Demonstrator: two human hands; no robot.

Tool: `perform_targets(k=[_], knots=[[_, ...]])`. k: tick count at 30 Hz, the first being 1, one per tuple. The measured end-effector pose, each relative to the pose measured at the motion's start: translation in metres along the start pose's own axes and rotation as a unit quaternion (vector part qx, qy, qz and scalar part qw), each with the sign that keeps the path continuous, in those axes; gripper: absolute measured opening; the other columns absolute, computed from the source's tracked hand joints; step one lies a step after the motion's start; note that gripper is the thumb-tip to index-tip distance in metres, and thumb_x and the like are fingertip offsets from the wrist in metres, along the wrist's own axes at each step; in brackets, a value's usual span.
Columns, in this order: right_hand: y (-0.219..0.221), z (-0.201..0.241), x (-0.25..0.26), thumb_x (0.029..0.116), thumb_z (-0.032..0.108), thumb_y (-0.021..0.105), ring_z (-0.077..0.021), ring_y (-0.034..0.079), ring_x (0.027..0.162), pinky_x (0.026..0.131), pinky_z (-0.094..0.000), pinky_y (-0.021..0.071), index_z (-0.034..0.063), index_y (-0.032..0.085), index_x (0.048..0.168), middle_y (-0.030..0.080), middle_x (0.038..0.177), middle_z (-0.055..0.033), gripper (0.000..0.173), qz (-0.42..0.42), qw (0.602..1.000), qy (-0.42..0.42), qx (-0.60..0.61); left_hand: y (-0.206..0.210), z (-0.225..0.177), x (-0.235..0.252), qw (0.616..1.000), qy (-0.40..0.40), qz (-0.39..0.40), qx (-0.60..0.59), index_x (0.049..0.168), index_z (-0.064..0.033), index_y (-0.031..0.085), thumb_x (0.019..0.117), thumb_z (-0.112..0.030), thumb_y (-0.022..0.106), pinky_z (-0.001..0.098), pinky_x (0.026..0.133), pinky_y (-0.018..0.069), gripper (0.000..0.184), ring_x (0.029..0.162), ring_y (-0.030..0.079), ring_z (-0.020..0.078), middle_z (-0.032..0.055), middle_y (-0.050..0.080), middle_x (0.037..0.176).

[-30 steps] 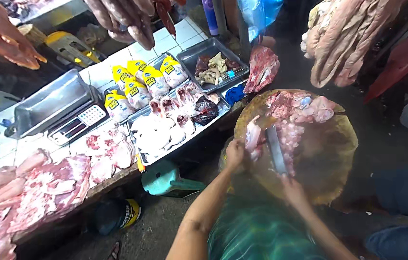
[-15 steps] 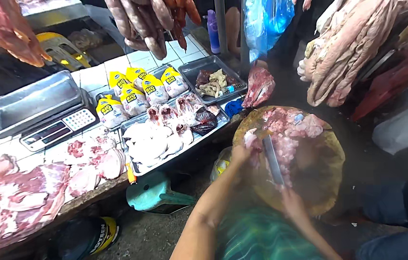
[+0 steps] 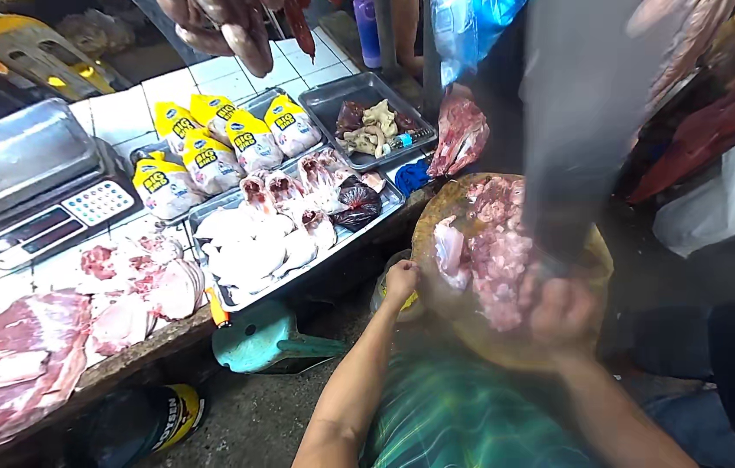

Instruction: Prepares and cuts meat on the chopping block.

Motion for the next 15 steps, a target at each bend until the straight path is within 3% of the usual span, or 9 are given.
perform_targets(k=[3,5,6,7,9,11,13,14,15], knots=[[0.002,0.034,0.044,0.1062,0.064,0.029,-0.0070,0.061,0.057,0.051,-0.0297,0.0560,0.0160,0.062,0.108,0.062,0.071,0.0045,0.058,-0.051,0.986,-0.114,0.114,-0.006,0.013,-0.004,0.999,-0.028,-0.017,-0.021,0.118,-0.0042,0.068,0.1049,-0.026,0.056,0.0458,0.077,0.0591,0.028,0.085,0.072,0.0253,0.0142,0.074,0.101],[0.022,0.000,0.025,0.1075,0.062,0.030,-0.0079,0.060,0.054,0.049,-0.0302,0.0551,0.0116,0.060,0.103,0.060,0.067,0.0029,0.059,-0.040,0.992,-0.078,0.091,-0.006,0.018,-0.008,0.998,-0.044,-0.026,-0.030,0.118,-0.0038,0.068,0.1051,-0.026,0.055,0.0446,0.076,0.0589,0.029,0.084,0.072,0.0247,0.0141,0.074,0.101],[0.036,-0.037,-0.005,0.1099,0.054,0.031,-0.0119,0.061,0.053,0.050,-0.0334,0.0562,0.0037,0.062,0.096,0.061,0.064,-0.0019,0.060,-0.005,1.000,-0.017,0.018,-0.006,0.019,-0.010,0.998,-0.049,-0.034,-0.028,0.116,-0.0042,0.069,0.1035,-0.026,0.057,0.0441,0.073,0.0581,0.028,0.080,0.071,0.0240,0.0134,0.074,0.098],[0.050,-0.080,-0.046,0.1101,0.048,0.032,-0.0186,0.066,0.058,0.057,-0.0392,0.0592,-0.0031,0.067,0.101,0.064,0.067,-0.0087,0.062,0.078,0.988,0.082,-0.108,-0.005,0.020,-0.014,0.998,-0.052,-0.042,-0.018,0.113,-0.0046,0.070,0.1012,-0.027,0.060,0.0446,0.071,0.0571,0.027,0.078,0.070,0.0241,0.0131,0.073,0.094],[0.066,-0.151,-0.111,0.1090,0.054,0.029,-0.0336,0.072,0.093,0.086,-0.0545,0.0580,0.0017,0.065,0.122,0.072,0.095,-0.0190,0.065,0.300,0.865,0.298,-0.269,0.002,0.005,-0.019,0.998,-0.045,-0.037,0.026,0.107,-0.0044,0.071,0.0958,-0.032,0.064,0.0522,0.076,0.0560,0.031,0.083,0.068,0.0297,0.0161,0.071,0.094],[0.069,-0.167,-0.124,0.1089,0.056,0.027,-0.0377,0.069,0.110,0.096,-0.0583,0.0535,0.0027,0.064,0.127,0.070,0.111,-0.0217,0.067,0.404,0.777,0.378,-0.299,0.020,-0.021,-0.025,0.995,-0.035,-0.010,0.088,0.110,-0.0042,0.072,0.0952,-0.047,0.066,0.0613,0.088,0.0539,0.046,0.099,0.069,0.0370,0.0204,0.071,0.102],[0.062,-0.170,-0.127,0.1087,0.058,0.026,-0.0365,0.068,0.109,0.095,-0.0574,0.0535,0.0023,0.065,0.122,0.070,0.112,-0.0213,0.069,0.425,0.759,0.409,-0.278,0.053,-0.028,-0.023,0.988,-0.016,0.001,0.153,0.114,-0.0053,0.071,0.0903,-0.055,0.068,0.0642,0.088,0.0548,0.055,0.101,0.069,0.0388,0.0205,0.072,0.104],[0.059,-0.176,-0.124,0.1087,0.059,0.026,-0.0341,0.070,0.099,0.089,-0.0553,0.0555,0.0025,0.066,0.118,0.070,0.106,-0.0198,0.070,0.420,0.761,0.425,-0.251,0.064,-0.032,-0.017,0.983,-0.009,-0.002,0.186,0.116,-0.0051,0.070,0.0899,-0.055,0.068,0.0648,0.088,0.0547,0.056,0.103,0.069,0.0396,0.0211,0.072,0.106],[0.054,-0.181,-0.122,0.1088,0.060,0.026,-0.0290,0.069,0.080,0.075,-0.0501,0.0576,0.0034,0.066,0.113,0.068,0.093,-0.0158,0.069,0.408,0.764,0.454,-0.209,0.069,-0.035,-0.013,0.977,-0.010,-0.009,0.213,0.115,-0.0043,0.070,0.0906,-0.051,0.068,0.0651,0.088,0.0546,0.053,0.103,0.069,0.0403,0.0218,0.071,0.107]])
Point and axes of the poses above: each hand's wrist, its own x-axis towards the middle knuckle, its own y-axis out of the palm, z = x × y, the point moved 9 cm from there along x, towards the middle knuckle
